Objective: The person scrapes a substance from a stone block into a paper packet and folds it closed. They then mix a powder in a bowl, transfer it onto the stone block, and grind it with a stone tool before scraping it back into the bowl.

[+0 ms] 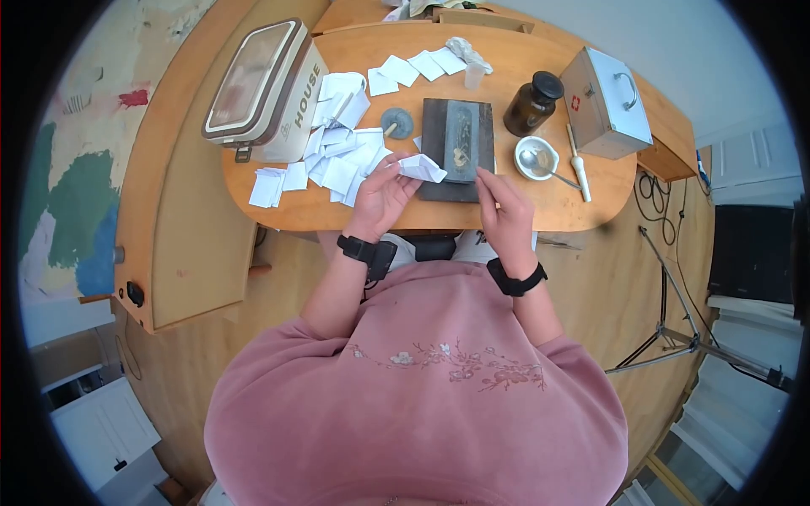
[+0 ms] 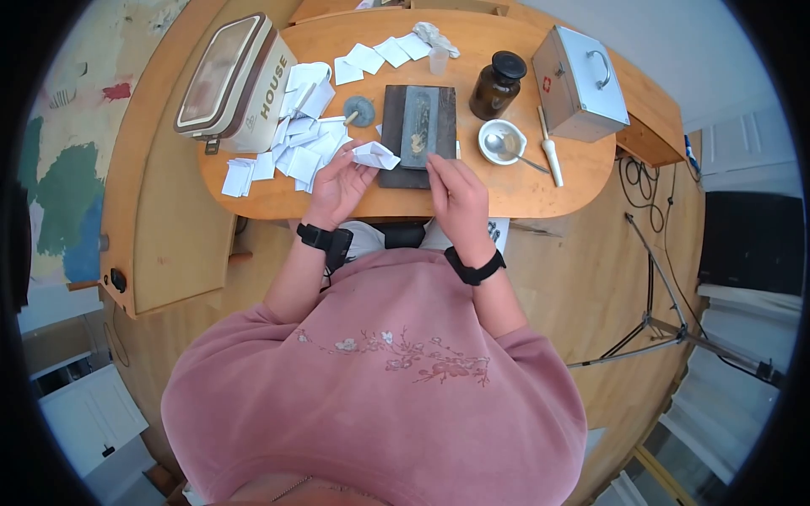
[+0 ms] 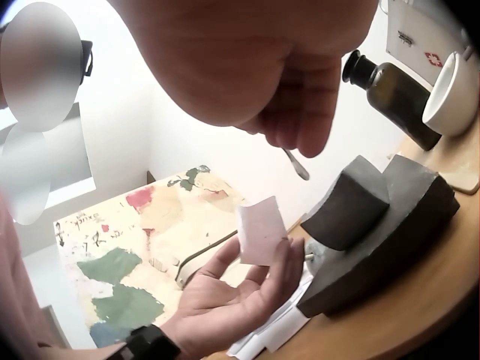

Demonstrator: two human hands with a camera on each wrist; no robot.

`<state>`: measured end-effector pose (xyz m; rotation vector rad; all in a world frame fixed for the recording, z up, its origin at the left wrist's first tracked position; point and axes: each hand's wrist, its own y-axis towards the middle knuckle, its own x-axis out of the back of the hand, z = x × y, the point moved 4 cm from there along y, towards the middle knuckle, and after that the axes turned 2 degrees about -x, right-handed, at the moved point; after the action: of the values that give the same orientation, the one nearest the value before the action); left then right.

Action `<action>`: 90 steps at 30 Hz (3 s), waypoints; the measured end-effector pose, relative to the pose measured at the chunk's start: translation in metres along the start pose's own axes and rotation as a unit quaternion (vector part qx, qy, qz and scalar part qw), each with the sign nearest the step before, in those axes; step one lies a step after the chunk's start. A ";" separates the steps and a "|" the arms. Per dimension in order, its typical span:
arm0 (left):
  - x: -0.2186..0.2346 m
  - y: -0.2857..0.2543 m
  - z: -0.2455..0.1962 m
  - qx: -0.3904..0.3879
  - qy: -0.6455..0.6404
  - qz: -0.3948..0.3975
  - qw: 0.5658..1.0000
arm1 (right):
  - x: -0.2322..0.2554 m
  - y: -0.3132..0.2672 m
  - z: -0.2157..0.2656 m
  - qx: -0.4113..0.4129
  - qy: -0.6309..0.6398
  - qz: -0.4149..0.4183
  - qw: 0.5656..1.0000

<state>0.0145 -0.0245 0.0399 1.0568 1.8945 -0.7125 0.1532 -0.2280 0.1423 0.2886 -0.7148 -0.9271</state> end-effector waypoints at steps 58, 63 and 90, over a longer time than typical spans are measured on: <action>0.007 -0.009 -0.009 -0.020 0.027 -0.038 0.999 | -0.060 -0.015 -0.003 -0.049 0.051 0.013 0.997; 0.007 -0.009 -0.009 -0.019 0.027 -0.039 0.999 | -0.063 -0.018 -0.011 -0.141 0.125 -0.006 0.982; -0.010 0.006 0.010 0.027 -0.023 -0.006 0.999 | -0.017 -0.008 0.013 -0.061 0.149 0.137 0.977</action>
<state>0.0266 -0.0332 0.0432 1.0552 1.8518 -0.7931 0.1323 -0.2179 0.1399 0.2073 -0.4060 -0.6436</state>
